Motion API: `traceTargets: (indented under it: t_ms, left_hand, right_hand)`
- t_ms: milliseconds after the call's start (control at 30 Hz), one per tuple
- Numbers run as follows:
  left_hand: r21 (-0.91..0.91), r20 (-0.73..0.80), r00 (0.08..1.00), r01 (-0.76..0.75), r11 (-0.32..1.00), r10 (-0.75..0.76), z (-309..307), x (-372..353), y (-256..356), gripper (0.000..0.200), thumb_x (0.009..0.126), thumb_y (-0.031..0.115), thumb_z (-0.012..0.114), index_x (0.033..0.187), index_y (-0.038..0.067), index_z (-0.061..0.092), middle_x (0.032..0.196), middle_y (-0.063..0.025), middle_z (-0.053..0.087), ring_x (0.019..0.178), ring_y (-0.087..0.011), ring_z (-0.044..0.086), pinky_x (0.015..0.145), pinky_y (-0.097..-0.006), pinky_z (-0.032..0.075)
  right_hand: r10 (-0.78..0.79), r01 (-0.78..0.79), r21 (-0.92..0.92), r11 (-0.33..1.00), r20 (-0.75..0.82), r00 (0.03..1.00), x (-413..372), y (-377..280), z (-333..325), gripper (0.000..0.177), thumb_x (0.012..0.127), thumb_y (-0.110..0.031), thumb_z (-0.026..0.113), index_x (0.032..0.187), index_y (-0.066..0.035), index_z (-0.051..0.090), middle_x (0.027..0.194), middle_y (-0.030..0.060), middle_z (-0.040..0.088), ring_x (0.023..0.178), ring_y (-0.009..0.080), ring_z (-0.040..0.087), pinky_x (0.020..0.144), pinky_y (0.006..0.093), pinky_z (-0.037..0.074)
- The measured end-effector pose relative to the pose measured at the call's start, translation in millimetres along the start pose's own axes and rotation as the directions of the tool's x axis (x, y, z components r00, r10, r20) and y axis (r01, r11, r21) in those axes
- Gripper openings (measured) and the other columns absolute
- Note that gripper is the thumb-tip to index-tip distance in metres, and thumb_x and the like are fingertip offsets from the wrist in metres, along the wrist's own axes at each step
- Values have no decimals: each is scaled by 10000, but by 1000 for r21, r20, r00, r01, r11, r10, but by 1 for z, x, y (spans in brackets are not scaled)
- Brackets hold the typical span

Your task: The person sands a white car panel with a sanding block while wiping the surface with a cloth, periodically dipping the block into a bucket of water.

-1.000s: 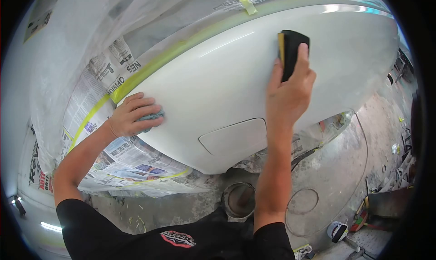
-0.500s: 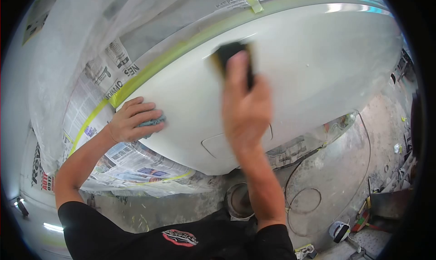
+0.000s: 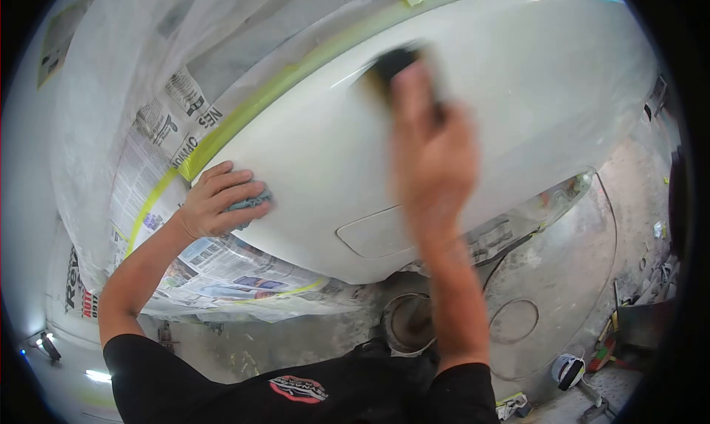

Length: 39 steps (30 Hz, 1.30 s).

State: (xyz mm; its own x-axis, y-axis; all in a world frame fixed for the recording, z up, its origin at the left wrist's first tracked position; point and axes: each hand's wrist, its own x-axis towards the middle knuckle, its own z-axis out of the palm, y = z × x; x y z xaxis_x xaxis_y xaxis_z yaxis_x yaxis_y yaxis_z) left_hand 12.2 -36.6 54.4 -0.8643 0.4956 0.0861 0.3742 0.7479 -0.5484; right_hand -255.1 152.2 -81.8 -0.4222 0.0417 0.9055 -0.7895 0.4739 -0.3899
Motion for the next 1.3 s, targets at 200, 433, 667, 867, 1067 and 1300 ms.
traceTargets:
  t_ms: [200,433,667,867,1067,1300]
  left_hand:
    - [2,2,1000,4,1000,-4,0,-1,0,367,808,101,783,1134,270,775,1316,-21,692,1257,-252,620,1203,-451,397]
    - [-5,-19,988,156,988,-156,9,46,7,500,768,40,812,1246,161,732,1414,-122,643,1389,-411,534,1203,-604,315]
    - [-51,-323,934,143,988,-152,53,246,-17,480,774,20,766,1243,94,698,1400,-146,619,1408,-401,516,1157,-613,381]
    - [-100,-466,859,185,978,-210,95,264,47,351,867,126,666,1214,82,698,1370,-149,623,1373,-366,538,1124,-543,435]
    - [-355,-214,918,246,902,-335,108,110,102,373,889,124,637,1254,147,710,1477,-111,586,1453,-338,472,1159,-586,372]
    - [-212,-350,639,658,723,-685,93,-48,134,428,832,114,720,1237,253,727,1446,-74,618,1430,-336,494,1250,-660,133]
  right_hand:
    - [328,-334,-43,942,-103,939,62,101,7,535,972,-301,718,1457,-171,534,1086,177,679,999,357,699,780,453,595]
    - [348,-356,-77,931,-101,932,62,99,10,510,994,-295,700,1449,-140,530,1161,167,701,1015,351,693,804,453,602]
    - [340,-345,-65,936,-79,937,60,104,12,611,964,-315,724,1509,-213,467,1095,194,619,1029,373,655,799,474,585]
    - [226,-228,-68,971,-36,973,64,105,8,623,993,-299,676,1505,-43,429,1313,251,601,1125,413,598,906,484,550]
    - [220,-218,-92,972,10,976,65,106,6,643,1005,-287,647,1503,25,387,1376,278,566,1151,442,585,951,495,534]
    - [153,-154,-40,987,-23,988,65,113,8,658,1006,-310,638,1523,5,380,1371,302,552,1193,459,574,993,491,506]
